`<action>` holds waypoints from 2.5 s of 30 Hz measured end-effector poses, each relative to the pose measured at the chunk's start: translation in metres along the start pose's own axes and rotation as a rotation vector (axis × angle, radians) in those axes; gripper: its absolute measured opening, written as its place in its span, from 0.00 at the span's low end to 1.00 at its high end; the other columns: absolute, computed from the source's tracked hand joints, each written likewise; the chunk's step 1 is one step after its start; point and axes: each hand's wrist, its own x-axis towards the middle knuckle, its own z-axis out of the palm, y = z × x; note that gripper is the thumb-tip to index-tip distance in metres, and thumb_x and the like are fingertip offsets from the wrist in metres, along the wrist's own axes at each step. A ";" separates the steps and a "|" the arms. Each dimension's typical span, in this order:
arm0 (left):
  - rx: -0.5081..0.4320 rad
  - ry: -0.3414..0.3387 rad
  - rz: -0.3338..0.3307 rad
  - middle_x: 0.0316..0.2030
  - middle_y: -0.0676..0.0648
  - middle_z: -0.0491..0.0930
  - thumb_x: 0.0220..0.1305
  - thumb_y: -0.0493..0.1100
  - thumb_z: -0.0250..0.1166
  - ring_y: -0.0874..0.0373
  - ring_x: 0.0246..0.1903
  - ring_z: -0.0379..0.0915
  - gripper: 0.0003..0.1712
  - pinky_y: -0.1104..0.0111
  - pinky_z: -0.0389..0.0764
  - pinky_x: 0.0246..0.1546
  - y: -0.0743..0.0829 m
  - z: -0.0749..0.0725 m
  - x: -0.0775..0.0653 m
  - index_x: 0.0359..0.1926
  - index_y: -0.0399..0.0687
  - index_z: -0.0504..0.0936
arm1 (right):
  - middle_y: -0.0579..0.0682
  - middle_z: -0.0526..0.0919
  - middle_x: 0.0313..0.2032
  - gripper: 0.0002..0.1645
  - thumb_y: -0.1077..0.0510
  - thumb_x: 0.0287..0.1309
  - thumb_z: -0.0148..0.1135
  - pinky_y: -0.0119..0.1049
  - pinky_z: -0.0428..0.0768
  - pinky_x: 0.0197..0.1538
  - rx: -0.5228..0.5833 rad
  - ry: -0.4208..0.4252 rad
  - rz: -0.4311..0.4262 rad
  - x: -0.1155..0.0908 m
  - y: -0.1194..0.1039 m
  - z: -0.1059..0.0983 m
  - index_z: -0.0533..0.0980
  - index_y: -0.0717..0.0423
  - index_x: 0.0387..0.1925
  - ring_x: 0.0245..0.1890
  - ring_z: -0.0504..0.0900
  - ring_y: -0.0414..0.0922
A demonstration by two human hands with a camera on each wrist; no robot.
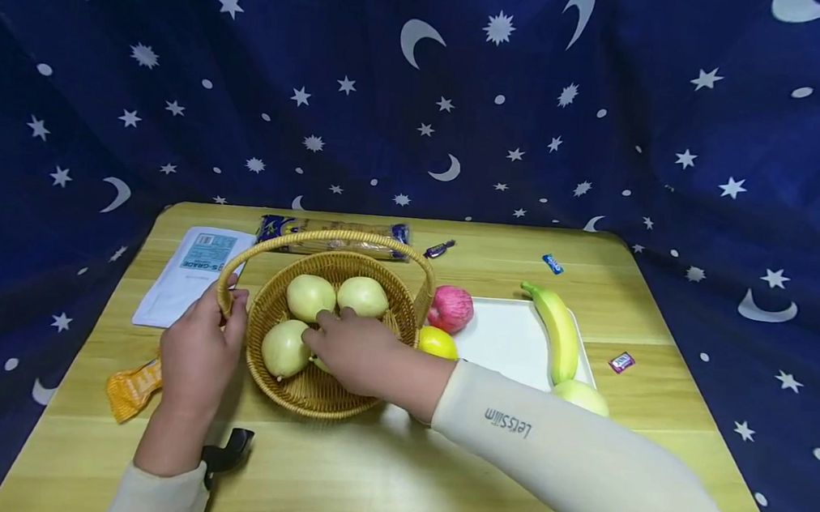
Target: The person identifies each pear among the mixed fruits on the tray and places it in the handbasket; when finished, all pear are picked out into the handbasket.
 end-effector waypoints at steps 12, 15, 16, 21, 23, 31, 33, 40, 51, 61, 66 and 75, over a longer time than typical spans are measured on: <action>0.000 0.010 0.008 0.29 0.40 0.84 0.68 0.45 0.61 0.47 0.18 0.76 0.17 0.52 0.70 0.14 -0.001 0.001 0.000 0.54 0.42 0.80 | 0.48 0.74 0.47 0.14 0.55 0.68 0.52 0.32 0.75 0.19 -0.113 -0.020 0.064 0.016 -0.006 0.018 0.66 0.49 0.54 0.38 0.75 0.44; 0.000 0.010 0.008 0.28 0.41 0.84 0.68 0.45 0.61 0.47 0.17 0.76 0.17 0.53 0.69 0.14 -0.001 0.001 -0.001 0.54 0.42 0.80 | 0.48 0.74 0.47 0.15 0.59 0.67 0.53 0.32 0.77 0.20 -0.131 -0.027 0.064 0.018 -0.008 0.021 0.66 0.48 0.54 0.40 0.76 0.44; 0.001 0.009 0.008 0.28 0.41 0.84 0.68 0.45 0.61 0.47 0.17 0.75 0.17 0.53 0.69 0.14 -0.001 0.001 -0.001 0.54 0.42 0.80 | 0.47 0.74 0.48 0.15 0.59 0.67 0.53 0.32 0.77 0.21 -0.144 -0.029 0.059 0.019 -0.009 0.021 0.66 0.48 0.54 0.40 0.76 0.44; 0.002 -0.001 -0.008 0.32 0.40 0.85 0.68 0.45 0.60 0.45 0.20 0.78 0.18 0.51 0.70 0.16 -0.001 0.001 0.000 0.54 0.41 0.80 | 0.46 0.71 0.47 0.14 0.59 0.67 0.53 0.32 0.77 0.21 -0.193 -0.027 0.048 0.024 -0.011 0.024 0.67 0.48 0.53 0.39 0.75 0.43; 0.002 -0.007 -0.016 0.34 0.40 0.85 0.69 0.46 0.60 0.44 0.22 0.79 0.18 0.51 0.71 0.17 -0.001 0.001 0.000 0.54 0.41 0.80 | 0.46 0.70 0.46 0.14 0.59 0.66 0.53 0.32 0.76 0.20 -0.194 -0.025 0.059 0.026 -0.010 0.024 0.67 0.48 0.52 0.37 0.75 0.43; -0.006 0.004 -0.003 0.34 0.40 0.85 0.68 0.44 0.61 0.43 0.21 0.79 0.18 0.50 0.71 0.16 -0.001 0.000 0.001 0.54 0.40 0.79 | 0.48 0.68 0.47 0.15 0.62 0.65 0.54 0.30 0.73 0.17 -0.200 -0.008 0.063 0.028 -0.007 0.025 0.66 0.49 0.51 0.35 0.73 0.43; -0.008 0.006 -0.001 0.34 0.39 0.85 0.68 0.44 0.61 0.43 0.22 0.79 0.18 0.49 0.72 0.17 -0.001 0.000 0.001 0.54 0.40 0.79 | 0.49 0.67 0.47 0.16 0.62 0.64 0.54 0.29 0.72 0.16 -0.166 -0.004 0.072 0.026 -0.006 0.024 0.65 0.49 0.51 0.36 0.73 0.44; -0.002 -0.005 -0.015 0.35 0.40 0.85 0.68 0.44 0.61 0.41 0.23 0.80 0.17 0.48 0.73 0.19 0.000 0.000 -0.001 0.54 0.40 0.80 | 0.49 0.72 0.47 0.26 0.43 0.58 0.64 0.34 0.78 0.26 -0.076 0.087 0.041 0.001 0.000 0.008 0.70 0.50 0.52 0.42 0.75 0.48; 0.008 -0.025 -0.020 0.29 0.41 0.84 0.68 0.44 0.61 0.47 0.17 0.73 0.17 0.52 0.70 0.16 0.003 0.001 -0.003 0.54 0.41 0.80 | 0.37 0.76 0.39 0.14 0.43 0.60 0.61 0.39 0.77 0.47 0.272 0.443 -0.031 -0.138 0.053 -0.006 0.77 0.46 0.43 0.41 0.76 0.38; -0.004 0.011 0.026 0.30 0.40 0.84 0.67 0.44 0.61 0.46 0.18 0.76 0.18 0.50 0.71 0.15 -0.003 0.001 -0.003 0.54 0.41 0.80 | 0.59 0.73 0.56 0.45 0.31 0.56 0.61 0.58 0.72 0.53 0.470 0.203 0.536 -0.237 0.123 0.056 0.68 0.61 0.61 0.55 0.74 0.57; 0.003 0.005 0.007 0.34 0.38 0.85 0.68 0.45 0.61 0.42 0.22 0.79 0.19 0.48 0.73 0.18 -0.003 0.001 -0.003 0.55 0.41 0.80 | 0.67 0.69 0.56 0.58 0.31 0.48 0.67 0.58 0.73 0.50 0.604 0.082 0.606 -0.257 0.140 0.095 0.60 0.69 0.64 0.53 0.74 0.60; 0.015 -0.044 -0.064 0.39 0.39 0.85 0.69 0.46 0.60 0.40 0.28 0.81 0.19 0.47 0.74 0.23 0.002 0.000 -0.002 0.56 0.41 0.79 | 0.66 0.68 0.54 0.55 0.35 0.45 0.73 0.55 0.76 0.43 0.629 0.077 0.666 -0.259 0.132 0.133 0.59 0.65 0.62 0.43 0.77 0.56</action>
